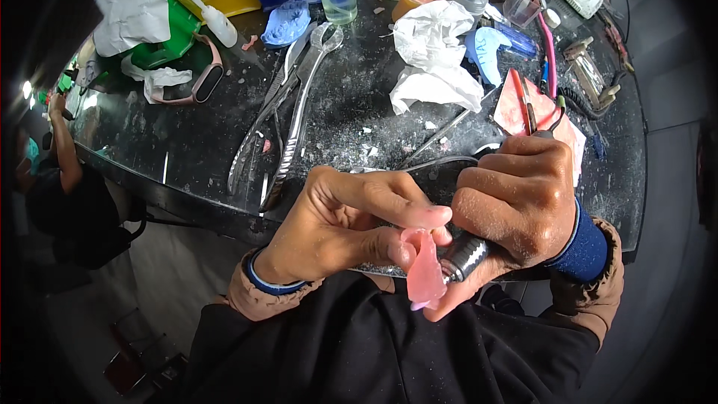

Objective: The person grinds a dental prosthesis using a rotary tool, changes the attachment bit on the tool, and polishes the prosthesis further. They fit the prosthesis onto a dental mold before buffing it again with the rotary tool.

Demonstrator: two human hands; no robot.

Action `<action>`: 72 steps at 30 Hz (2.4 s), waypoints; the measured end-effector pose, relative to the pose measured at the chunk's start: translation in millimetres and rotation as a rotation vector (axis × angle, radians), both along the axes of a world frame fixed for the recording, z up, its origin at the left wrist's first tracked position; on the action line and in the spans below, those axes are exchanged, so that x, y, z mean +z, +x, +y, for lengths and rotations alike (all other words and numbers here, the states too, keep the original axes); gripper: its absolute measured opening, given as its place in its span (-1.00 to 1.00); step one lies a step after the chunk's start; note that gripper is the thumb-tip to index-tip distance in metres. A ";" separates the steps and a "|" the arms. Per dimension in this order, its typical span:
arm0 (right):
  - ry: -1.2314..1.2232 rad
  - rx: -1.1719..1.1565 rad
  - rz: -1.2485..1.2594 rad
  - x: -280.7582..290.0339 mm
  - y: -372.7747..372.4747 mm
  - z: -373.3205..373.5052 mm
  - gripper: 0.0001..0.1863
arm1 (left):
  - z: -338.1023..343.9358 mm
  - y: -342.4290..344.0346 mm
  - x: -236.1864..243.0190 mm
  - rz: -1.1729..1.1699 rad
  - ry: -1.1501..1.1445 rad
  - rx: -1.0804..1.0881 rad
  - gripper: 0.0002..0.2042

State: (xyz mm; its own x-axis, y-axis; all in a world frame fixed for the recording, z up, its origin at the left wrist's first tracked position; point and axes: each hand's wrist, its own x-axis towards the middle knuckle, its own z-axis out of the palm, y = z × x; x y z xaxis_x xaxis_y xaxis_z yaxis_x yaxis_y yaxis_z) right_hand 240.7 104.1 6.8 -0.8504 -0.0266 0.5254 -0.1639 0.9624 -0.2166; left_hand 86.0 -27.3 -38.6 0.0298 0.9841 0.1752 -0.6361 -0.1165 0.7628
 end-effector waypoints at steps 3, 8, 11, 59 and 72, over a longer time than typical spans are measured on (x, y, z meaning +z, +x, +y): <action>0.025 0.032 -0.007 -0.2 1.9 1.4 -0.27 | 0.5 -1.0 0.2 0.012 -0.005 -0.017 -0.75; 0.132 0.082 0.113 -4.3 2.8 6.3 -0.38 | 0.1 1.2 2.7 0.008 -0.044 -0.036 -0.75; 0.118 0.045 0.099 -6.4 0.2 5.3 -0.40 | 0.5 0.7 -1.6 0.022 0.026 -0.023 -0.75; 0.097 0.057 0.126 -8.6 1.3 -1.0 -0.39 | -1.1 -1.0 -2.5 0.027 0.251 0.053 -0.84; 0.070 0.136 0.143 3.0 7.7 18.0 -0.35 | 2.6 2.8 -5.9 -0.029 0.300 0.178 -0.83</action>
State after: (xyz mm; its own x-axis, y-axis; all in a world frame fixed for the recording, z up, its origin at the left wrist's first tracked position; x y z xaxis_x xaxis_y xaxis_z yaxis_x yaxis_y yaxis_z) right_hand 248.3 122.0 9.8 -0.7532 -0.1770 0.6335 -0.3181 0.9410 -0.1154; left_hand 88.7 -24.7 -44.5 -0.1464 0.8781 0.4554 -0.6066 -0.4434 0.6599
